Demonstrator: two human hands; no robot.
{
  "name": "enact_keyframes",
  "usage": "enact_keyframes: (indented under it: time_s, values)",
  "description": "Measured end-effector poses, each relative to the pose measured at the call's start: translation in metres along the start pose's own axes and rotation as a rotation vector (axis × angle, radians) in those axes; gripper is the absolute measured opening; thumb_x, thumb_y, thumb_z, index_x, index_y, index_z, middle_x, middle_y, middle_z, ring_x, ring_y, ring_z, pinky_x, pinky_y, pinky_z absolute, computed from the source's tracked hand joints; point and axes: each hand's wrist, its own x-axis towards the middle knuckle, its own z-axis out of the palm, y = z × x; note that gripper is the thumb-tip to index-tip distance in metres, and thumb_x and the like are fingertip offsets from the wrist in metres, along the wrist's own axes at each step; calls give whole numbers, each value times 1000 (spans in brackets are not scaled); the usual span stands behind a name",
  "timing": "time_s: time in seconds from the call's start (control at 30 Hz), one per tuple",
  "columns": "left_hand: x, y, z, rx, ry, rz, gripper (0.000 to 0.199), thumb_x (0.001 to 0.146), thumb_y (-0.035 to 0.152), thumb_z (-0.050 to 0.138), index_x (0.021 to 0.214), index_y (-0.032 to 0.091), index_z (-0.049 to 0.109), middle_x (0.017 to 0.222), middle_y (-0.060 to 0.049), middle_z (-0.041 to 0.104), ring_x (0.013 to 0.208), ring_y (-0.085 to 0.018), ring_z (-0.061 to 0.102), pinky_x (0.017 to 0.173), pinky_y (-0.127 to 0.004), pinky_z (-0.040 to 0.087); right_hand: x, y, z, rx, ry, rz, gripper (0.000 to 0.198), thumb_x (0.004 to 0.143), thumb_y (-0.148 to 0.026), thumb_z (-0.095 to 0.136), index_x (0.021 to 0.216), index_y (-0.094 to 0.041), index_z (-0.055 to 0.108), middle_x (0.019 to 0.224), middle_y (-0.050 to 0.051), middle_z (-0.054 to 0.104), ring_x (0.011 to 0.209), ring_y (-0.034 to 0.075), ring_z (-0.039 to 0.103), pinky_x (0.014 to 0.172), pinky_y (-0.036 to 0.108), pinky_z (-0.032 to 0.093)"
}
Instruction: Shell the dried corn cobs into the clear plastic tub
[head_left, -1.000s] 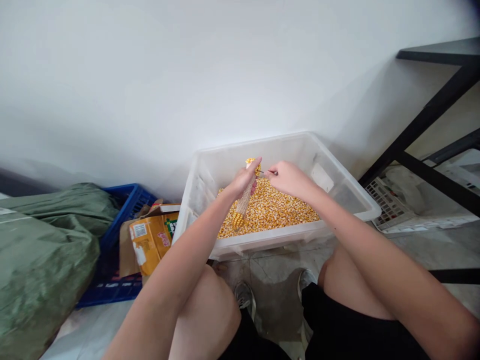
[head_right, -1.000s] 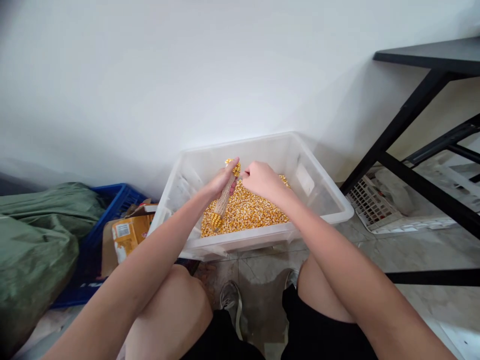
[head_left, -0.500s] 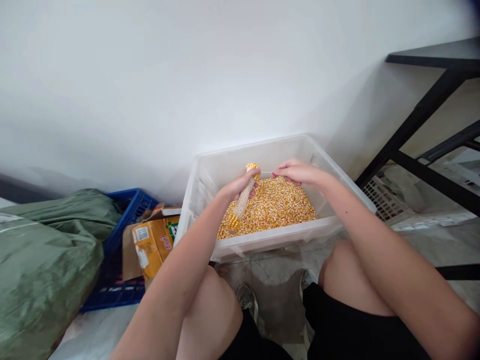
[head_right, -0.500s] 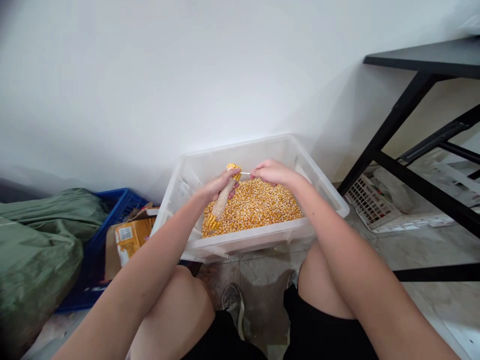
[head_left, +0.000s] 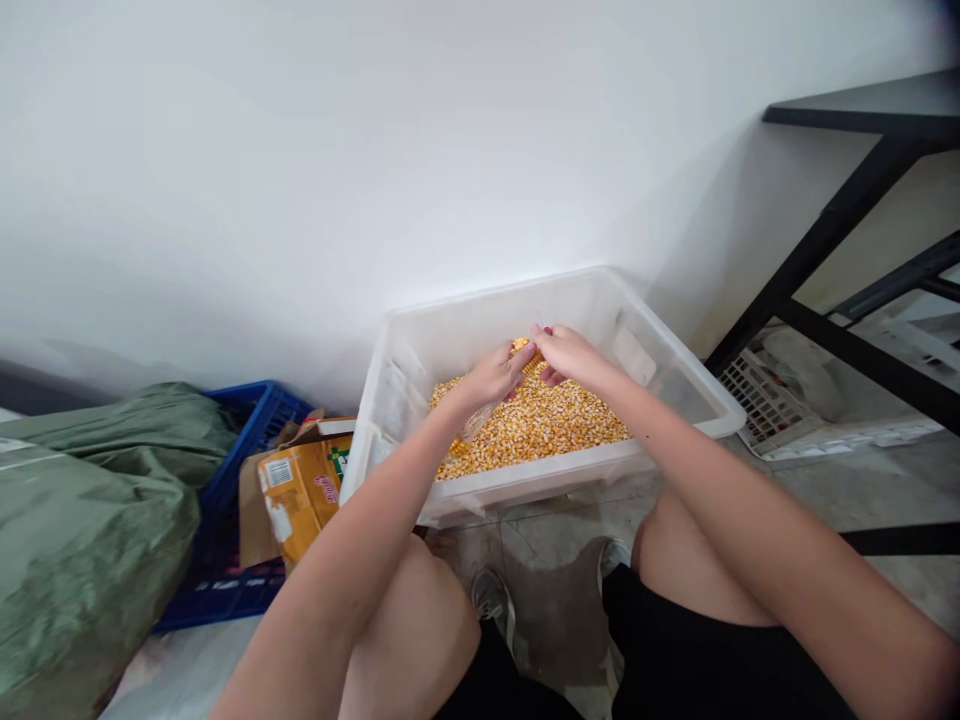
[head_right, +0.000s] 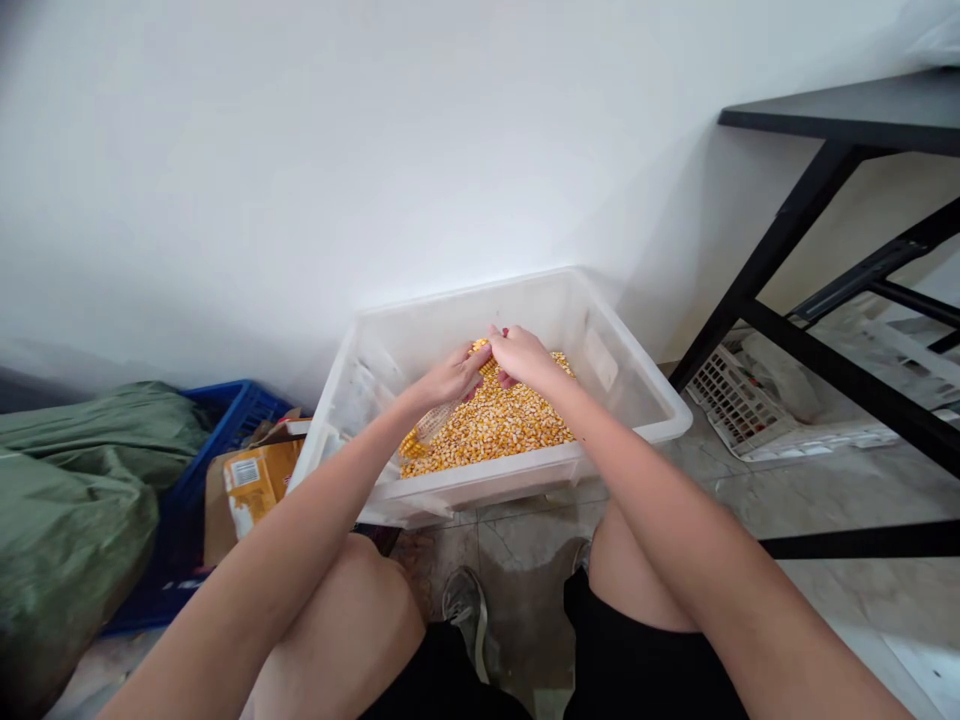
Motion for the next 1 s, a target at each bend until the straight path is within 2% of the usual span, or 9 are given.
enact_keyframes:
  time_s: [0.13,0.27,0.4,0.5,0.67,0.8,0.9,0.97,1.0]
  values:
    - [-4,0,2,242,-35,93,62,94,70,22,92,17,54,69,-3,57,48,-14,55,48,-27,42,1,2,3,46,-73,7,22,93,-39,53,98,-18,48,79,5,63,51,17,64,49,37,59]
    - [-2,2,3,509,9,223,65,98,63,15,93,15,59,72,-8,63,63,-19,61,66,-32,46,1,4,-3,251,-174,63,5,91,-22,54,91,-18,52,71,0,58,56,14,60,59,39,62]
    - [-1,4,4,625,14,274,66,99,60,14,98,13,61,83,-13,69,74,-22,64,73,-34,46,1,5,-13,360,-284,125,7,93,-16,50,87,-16,54,70,0,57,62,13,57,69,43,63]
    - [-2,5,6,606,2,301,65,100,58,14,101,13,61,86,-13,69,76,-22,65,74,-34,46,-1,3,-21,385,-322,177,12,93,-13,50,83,-15,56,70,1,57,64,12,55,75,45,63]
    - [-4,8,8,516,-45,285,62,100,57,18,103,13,61,79,-9,67,64,-18,62,70,-31,47,-7,-2,-30,375,-365,196,12,92,-9,51,84,-14,59,71,2,58,66,12,54,83,49,61]
    - [-6,9,10,361,-90,218,60,100,56,22,112,12,61,90,-10,70,68,-18,64,70,-32,50,-9,-1,-34,350,-377,208,11,92,-9,50,91,-15,60,72,3,62,68,13,59,83,46,62]
    - [-5,4,10,190,-80,212,53,100,51,30,125,14,60,116,-13,68,99,-23,66,89,-35,50,-5,2,-35,324,-370,214,11,93,-10,49,94,-14,60,73,3,63,68,15,63,80,43,63]
    - [-2,-1,9,90,-3,213,50,99,44,37,137,15,53,135,-15,60,122,-25,57,102,-36,45,-2,4,-36,314,-368,223,10,94,-13,49,96,-14,59,73,4,64,69,16,66,76,40,63]
    - [0,-4,8,38,35,199,52,98,40,39,143,15,47,139,-15,58,124,-25,56,102,-37,45,-1,5,-37,311,-369,228,10,95,-15,49,96,-14,58,74,5,65,70,17,67,74,38,63]
